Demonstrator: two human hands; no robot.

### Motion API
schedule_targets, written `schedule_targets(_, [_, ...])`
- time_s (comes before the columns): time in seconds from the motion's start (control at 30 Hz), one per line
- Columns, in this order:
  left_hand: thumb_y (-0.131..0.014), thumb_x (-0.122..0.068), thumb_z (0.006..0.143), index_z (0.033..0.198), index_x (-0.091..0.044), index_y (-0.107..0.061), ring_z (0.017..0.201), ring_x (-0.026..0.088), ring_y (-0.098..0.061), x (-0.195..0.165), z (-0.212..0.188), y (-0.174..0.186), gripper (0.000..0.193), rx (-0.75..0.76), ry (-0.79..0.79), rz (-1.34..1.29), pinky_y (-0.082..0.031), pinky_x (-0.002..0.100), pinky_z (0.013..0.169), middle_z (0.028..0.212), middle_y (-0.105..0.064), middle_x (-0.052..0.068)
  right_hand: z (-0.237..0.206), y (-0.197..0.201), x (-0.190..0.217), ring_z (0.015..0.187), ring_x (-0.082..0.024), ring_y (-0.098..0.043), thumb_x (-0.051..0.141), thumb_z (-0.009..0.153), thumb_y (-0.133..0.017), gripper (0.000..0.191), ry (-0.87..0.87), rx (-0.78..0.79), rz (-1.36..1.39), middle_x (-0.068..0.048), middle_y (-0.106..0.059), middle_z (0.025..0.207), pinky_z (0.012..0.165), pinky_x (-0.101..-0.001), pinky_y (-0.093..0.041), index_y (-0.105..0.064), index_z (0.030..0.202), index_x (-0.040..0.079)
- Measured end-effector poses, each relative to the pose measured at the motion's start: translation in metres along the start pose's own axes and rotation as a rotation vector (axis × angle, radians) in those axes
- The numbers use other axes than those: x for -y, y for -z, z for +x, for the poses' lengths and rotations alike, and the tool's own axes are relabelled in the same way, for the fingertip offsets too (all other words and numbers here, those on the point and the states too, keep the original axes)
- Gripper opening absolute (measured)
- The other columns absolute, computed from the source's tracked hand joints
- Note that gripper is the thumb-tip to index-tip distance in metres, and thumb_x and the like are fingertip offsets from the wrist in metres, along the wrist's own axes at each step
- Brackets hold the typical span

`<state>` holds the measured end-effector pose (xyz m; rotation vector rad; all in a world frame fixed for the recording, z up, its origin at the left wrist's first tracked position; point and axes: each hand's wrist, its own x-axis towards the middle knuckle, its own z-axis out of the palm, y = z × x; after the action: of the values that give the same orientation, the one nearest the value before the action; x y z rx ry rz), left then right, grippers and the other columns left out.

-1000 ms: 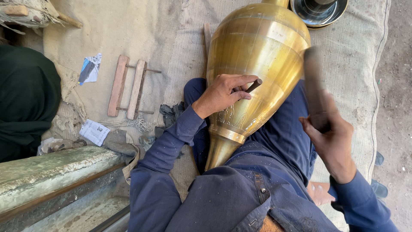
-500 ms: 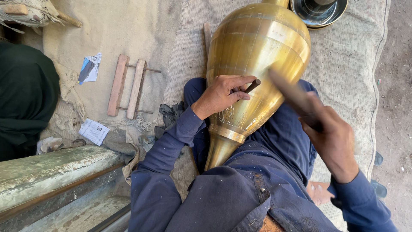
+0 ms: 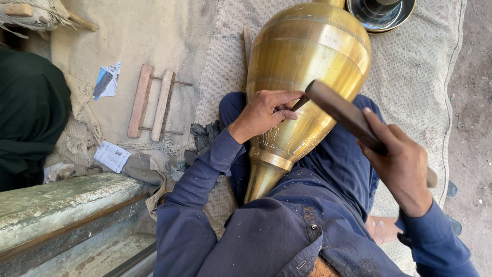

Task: The person sits on the floor holding a large brass vessel on their lap and decorates its surface by hand, positioning a small chisel against the metal and striking it with a wooden mallet to carve an ornamental pattern, repositioning the chisel repeatedly across the vessel body.

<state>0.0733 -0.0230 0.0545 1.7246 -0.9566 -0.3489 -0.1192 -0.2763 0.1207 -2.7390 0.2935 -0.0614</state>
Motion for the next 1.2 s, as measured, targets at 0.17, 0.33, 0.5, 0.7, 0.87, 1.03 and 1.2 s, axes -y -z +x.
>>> schedule_targets(0.17, [-0.083, -0.011, 0.087, 0.139, -0.013, -0.065, 0.076, 0.012, -0.069, 0.002, -0.003, -0.001, 0.055, -0.02, -0.016, 0.042, -0.061, 0.028, 0.071, 0.094, -0.075, 0.007, -0.001, -0.001, -0.003, 0.089, -0.015, -0.068, 0.006, 0.084, -0.085, 0.078, 0.07, -0.076, 0.379, -0.015, -0.072, 0.103, 0.081, -0.0343, -0.056, -0.054, 0.155, 0.009])
schedule_targets(0.33, [-0.082, -0.013, 0.088, 0.14, -0.013, -0.062, 0.079, 0.011, -0.07, 0.006, -0.004, -0.001, 0.055, -0.032, -0.065, -0.001, -0.062, 0.027, 0.072, 0.101, -0.076, 0.007, 0.0, 0.004, 0.003, 0.107, -0.02, -0.069, 0.004, 0.084, -0.083, 0.078, 0.18, -0.195, 0.412, -0.02, -0.071, 0.123, 0.088, -0.0352, -0.058, -0.051, 0.155, 0.003])
schedule_targets(0.5, [-0.083, -0.015, 0.088, 0.14, -0.014, -0.063, 0.076, 0.011, -0.07, 0.007, -0.007, -0.003, 0.056, -0.029, -0.037, 0.01, -0.062, 0.027, 0.071, 0.095, -0.075, 0.006, 0.001, 0.014, 0.012, 0.076, -0.022, -0.068, 0.01, 0.083, -0.091, 0.074, 0.008, -0.027, 0.048, -0.016, -0.073, 0.095, 0.07, -0.0391, -0.055, -0.061, 0.15, 0.013])
schedule_targets(0.7, [-0.082, -0.012, 0.089, 0.142, -0.015, -0.061, 0.078, 0.012, -0.069, 0.005, -0.014, -0.004, 0.057, -0.063, -0.059, -0.007, -0.061, 0.027, 0.072, 0.094, -0.072, 0.006, 0.002, 0.021, 0.016, 0.064, -0.022, -0.067, 0.021, 0.084, -0.089, 0.076, 0.069, 0.025, -0.126, -0.009, -0.07, 0.087, 0.063, -0.039, -0.057, -0.057, 0.153, 0.025])
schedule_targets(0.87, [-0.081, -0.008, 0.09, 0.142, -0.014, -0.061, 0.077, 0.011, -0.07, 0.003, -0.016, -0.003, 0.056, -0.079, -0.046, -0.032, -0.061, 0.027, 0.071, 0.095, -0.074, 0.006, 0.004, 0.032, 0.019, 0.069, -0.02, -0.069, 0.019, 0.086, -0.084, 0.077, 0.113, 0.02, 0.075, -0.006, -0.071, 0.097, 0.064, -0.0375, -0.058, -0.052, 0.156, 0.025])
schedule_targets(1.03, [-0.083, -0.008, 0.088, 0.138, -0.012, -0.064, 0.077, 0.012, -0.07, 0.003, -0.019, -0.004, 0.053, -0.108, -0.026, 0.007, -0.061, 0.027, 0.07, 0.094, -0.073, 0.007, 0.003, 0.05, 0.036, 0.082, -0.022, -0.07, 0.019, 0.083, -0.084, 0.077, 0.218, -0.137, 0.175, -0.01, -0.07, 0.105, 0.071, -0.0382, -0.058, -0.053, 0.154, 0.021])
schedule_targets(1.2, [-0.08, -0.008, 0.091, 0.138, -0.01, -0.063, 0.085, 0.013, -0.074, 0.005, -0.025, -0.009, 0.05, -0.151, -0.058, -0.031, -0.063, 0.026, 0.074, 0.103, -0.075, 0.008, 0.008, 0.063, 0.053, 0.069, -0.027, -0.07, 0.021, 0.08, -0.091, 0.07, 0.131, -0.008, -0.225, -0.01, -0.073, 0.091, 0.065, -0.0413, -0.056, -0.064, 0.144, 0.027])
